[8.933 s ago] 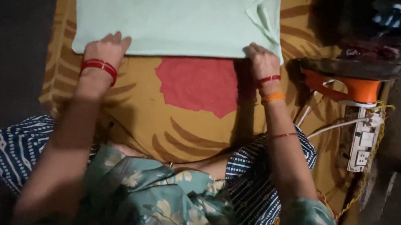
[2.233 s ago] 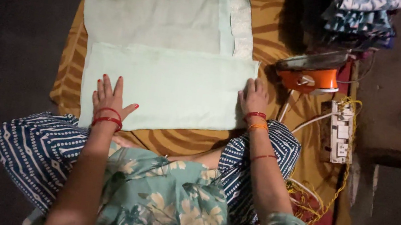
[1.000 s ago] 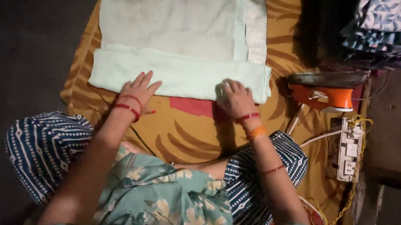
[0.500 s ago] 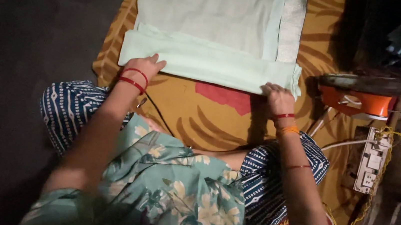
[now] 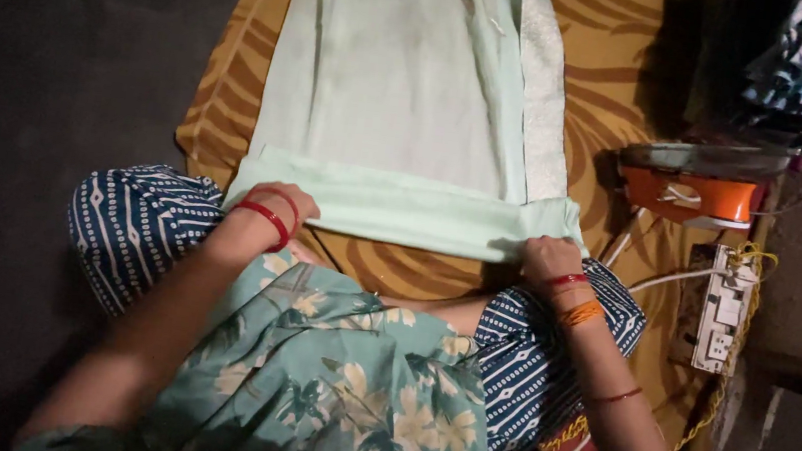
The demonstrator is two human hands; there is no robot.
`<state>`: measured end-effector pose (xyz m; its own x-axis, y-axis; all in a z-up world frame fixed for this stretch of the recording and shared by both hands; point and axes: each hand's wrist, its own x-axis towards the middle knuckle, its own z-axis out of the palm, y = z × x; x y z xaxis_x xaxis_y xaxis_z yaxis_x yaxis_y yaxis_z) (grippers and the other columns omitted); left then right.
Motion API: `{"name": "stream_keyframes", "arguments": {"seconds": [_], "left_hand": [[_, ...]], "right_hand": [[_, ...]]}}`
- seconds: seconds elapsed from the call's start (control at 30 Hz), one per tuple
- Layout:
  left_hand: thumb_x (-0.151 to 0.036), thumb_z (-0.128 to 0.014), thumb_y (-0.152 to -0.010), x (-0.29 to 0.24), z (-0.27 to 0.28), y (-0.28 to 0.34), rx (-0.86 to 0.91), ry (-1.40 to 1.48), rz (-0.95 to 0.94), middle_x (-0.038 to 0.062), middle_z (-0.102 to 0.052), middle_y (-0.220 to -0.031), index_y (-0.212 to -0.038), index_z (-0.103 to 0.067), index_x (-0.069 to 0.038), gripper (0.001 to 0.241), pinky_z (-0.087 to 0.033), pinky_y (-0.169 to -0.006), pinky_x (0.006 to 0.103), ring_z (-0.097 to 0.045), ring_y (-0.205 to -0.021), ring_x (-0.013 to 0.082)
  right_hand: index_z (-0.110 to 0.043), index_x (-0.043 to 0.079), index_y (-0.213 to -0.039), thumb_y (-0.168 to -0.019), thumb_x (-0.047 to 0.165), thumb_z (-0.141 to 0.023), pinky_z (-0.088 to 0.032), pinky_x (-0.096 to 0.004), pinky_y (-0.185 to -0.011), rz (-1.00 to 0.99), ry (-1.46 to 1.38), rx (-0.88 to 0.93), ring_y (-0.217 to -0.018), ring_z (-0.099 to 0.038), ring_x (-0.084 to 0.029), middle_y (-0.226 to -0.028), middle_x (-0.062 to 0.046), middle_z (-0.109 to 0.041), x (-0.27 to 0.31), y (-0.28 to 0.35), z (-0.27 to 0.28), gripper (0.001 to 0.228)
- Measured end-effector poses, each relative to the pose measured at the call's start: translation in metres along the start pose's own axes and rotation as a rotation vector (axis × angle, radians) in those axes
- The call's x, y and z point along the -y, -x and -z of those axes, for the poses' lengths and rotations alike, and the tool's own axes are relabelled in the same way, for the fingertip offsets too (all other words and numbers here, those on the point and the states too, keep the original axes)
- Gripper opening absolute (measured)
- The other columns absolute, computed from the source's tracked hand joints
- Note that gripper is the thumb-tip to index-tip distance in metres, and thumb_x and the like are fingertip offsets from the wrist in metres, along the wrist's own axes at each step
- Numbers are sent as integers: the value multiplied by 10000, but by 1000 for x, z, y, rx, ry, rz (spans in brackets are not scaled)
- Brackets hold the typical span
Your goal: Ironing a light green garment and then folding it on a patterned surface.
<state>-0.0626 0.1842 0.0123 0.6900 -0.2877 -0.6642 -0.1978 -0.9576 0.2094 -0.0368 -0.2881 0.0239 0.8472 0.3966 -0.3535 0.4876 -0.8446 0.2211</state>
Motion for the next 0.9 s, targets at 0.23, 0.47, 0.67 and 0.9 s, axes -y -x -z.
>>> {"name": "stream_keyframes", "arguments": {"seconds": [0.23,0.47,0.67,0.9], "left_hand": [[-208,-603,-939,16,-15,-8,168,63,32,108,-688,-1320,-1258,-755,-234,354,-536,-1033,420,-668,-1214,293],[-207,-561,-990,29,39,21,-185,439,124,121,-701,-1265,-1270,-706,-227,316,-520,-997,428,-674,-1141,308],[-154,-538,-1012,50,62,3,-447,651,193,195,-751,-1058,-1277,-705,-178,314,-573,-848,437,-730,-950,331],[-135,-601,-979,76,65,-69,-770,643,120,150,-724,-1106,-1152,-746,-161,227,-561,-810,445,-697,-950,355]], "right_hand": [[-807,180,-1005,-893,572,-622,-575,-467,-835,-100,-266,347,-906,-736,-349,-981,-143,-770,4,0,14,448],[-789,177,-979,-935,428,-619,-564,-473,-762,-119,-378,-73,-848,-724,-359,-930,-151,-759,18,-23,19,307],[-762,177,-925,-889,274,-613,-560,-468,-697,-44,-403,-364,-806,-713,-344,-910,-115,-742,62,-69,25,181],[-729,132,-879,-924,285,-680,-548,-451,-721,-93,-386,-399,-845,-695,-325,-888,-98,-712,78,-132,77,166]]}}
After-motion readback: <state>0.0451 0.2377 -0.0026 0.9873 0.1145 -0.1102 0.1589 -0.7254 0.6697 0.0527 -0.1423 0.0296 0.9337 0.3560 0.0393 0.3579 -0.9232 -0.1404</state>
